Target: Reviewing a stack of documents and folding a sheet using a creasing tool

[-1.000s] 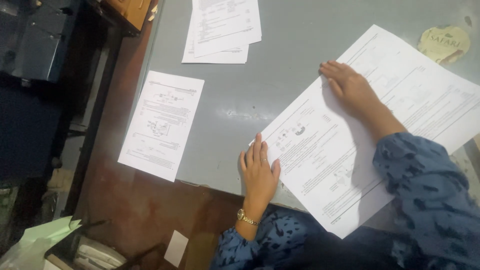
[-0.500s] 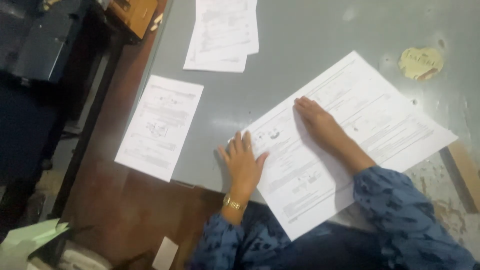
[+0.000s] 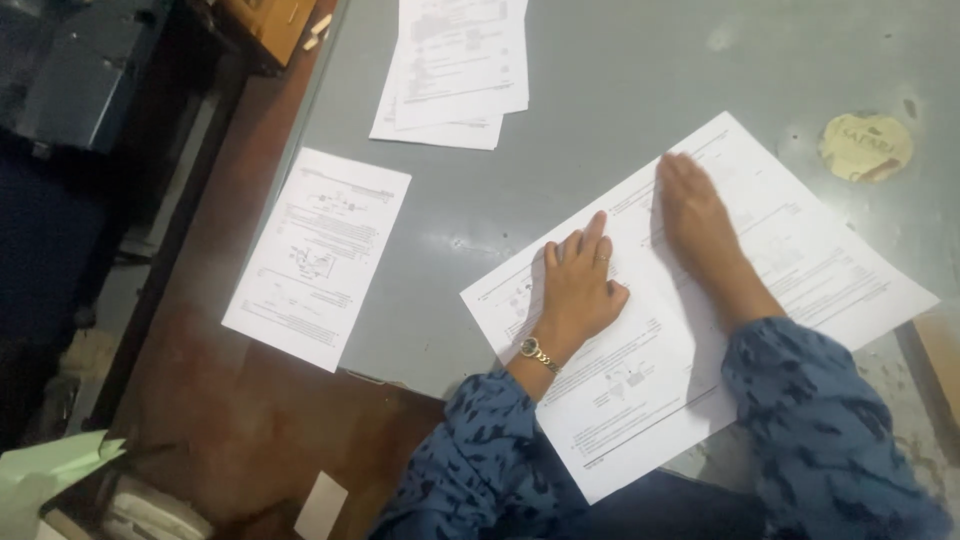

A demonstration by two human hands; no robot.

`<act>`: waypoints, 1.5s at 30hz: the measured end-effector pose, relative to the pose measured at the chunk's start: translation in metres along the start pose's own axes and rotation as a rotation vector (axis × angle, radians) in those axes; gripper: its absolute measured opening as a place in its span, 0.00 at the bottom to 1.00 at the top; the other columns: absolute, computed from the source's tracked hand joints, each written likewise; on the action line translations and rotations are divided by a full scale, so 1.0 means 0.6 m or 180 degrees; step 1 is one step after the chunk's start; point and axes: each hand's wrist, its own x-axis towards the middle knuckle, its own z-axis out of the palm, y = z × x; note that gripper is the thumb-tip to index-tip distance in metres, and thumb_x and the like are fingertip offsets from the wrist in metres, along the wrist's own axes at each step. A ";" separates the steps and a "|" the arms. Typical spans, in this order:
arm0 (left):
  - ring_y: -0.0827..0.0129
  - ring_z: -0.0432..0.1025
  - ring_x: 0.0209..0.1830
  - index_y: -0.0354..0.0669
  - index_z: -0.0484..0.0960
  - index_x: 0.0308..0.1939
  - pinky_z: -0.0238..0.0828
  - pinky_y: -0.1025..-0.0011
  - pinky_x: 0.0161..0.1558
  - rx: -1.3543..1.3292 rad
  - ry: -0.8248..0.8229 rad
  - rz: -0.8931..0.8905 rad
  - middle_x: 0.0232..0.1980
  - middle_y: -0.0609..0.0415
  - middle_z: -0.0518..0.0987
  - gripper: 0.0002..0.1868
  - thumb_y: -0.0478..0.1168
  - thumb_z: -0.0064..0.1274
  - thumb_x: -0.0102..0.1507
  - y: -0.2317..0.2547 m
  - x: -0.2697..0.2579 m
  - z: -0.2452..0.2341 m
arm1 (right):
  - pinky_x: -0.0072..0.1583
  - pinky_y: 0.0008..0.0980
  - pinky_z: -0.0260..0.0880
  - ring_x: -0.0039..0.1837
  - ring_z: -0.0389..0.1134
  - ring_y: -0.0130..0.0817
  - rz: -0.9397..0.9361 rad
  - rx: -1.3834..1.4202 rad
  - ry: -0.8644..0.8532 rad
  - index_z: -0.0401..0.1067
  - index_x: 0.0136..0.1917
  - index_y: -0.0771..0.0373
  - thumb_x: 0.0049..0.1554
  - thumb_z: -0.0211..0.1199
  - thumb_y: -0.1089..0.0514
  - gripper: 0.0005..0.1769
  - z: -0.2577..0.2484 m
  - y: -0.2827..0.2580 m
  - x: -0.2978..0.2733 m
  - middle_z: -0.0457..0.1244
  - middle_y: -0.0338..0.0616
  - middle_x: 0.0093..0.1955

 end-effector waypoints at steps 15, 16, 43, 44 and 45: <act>0.43 0.64 0.65 0.33 0.74 0.57 0.53 0.40 0.59 -0.0023 0.0158 -0.0037 0.79 0.38 0.60 0.30 0.50 0.48 0.58 0.006 0.004 0.009 | 0.77 0.38 0.57 0.75 0.63 0.45 0.0567 0.0380 -0.0111 0.74 0.72 0.69 0.71 0.55 0.62 0.19 0.009 0.115 0.073 0.66 0.56 0.72; 0.43 0.64 0.65 0.33 0.74 0.57 0.53 0.40 0.59 -0.0023 0.0202 -0.0031 0.79 0.38 0.60 0.30 0.50 0.48 0.58 0.007 -0.002 0.010 | 0.77 0.38 0.57 0.75 0.63 0.45 0.0538 0.0359 -0.0085 0.74 0.72 0.69 0.71 0.55 0.62 0.19 -0.015 0.106 0.087 0.66 0.56 0.72; 0.46 0.58 0.77 0.45 0.67 0.71 0.50 0.40 0.72 -0.0124 0.0265 0.0503 0.82 0.49 0.58 0.44 0.71 0.41 0.61 0.074 -0.175 -0.031 | 0.44 0.35 0.70 0.39 0.70 0.39 0.5218 0.2026 -0.0532 0.77 0.37 0.83 0.56 0.74 0.40 0.36 -0.253 -0.248 -0.569 0.67 0.63 0.32; 0.48 0.58 0.77 0.46 0.70 0.71 0.50 0.40 0.74 0.0042 0.0414 0.0526 0.80 0.51 0.61 0.43 0.71 0.41 0.61 0.073 -0.171 -0.032 | 0.46 0.35 0.69 0.42 0.70 0.44 0.5072 0.2225 -0.0593 0.78 0.50 0.75 0.61 0.70 0.44 0.26 -0.264 -0.240 -0.556 0.69 0.65 0.39; 0.50 0.57 0.78 0.46 0.72 0.71 0.50 0.40 0.75 0.0169 0.0516 0.0541 0.79 0.54 0.63 0.43 0.71 0.40 0.62 0.081 -0.181 -0.026 | 0.48 0.35 0.68 0.45 0.71 0.49 0.4971 0.2384 -0.0686 0.79 0.64 0.67 0.65 0.66 0.49 0.21 -0.286 -0.236 -0.560 0.71 0.67 0.46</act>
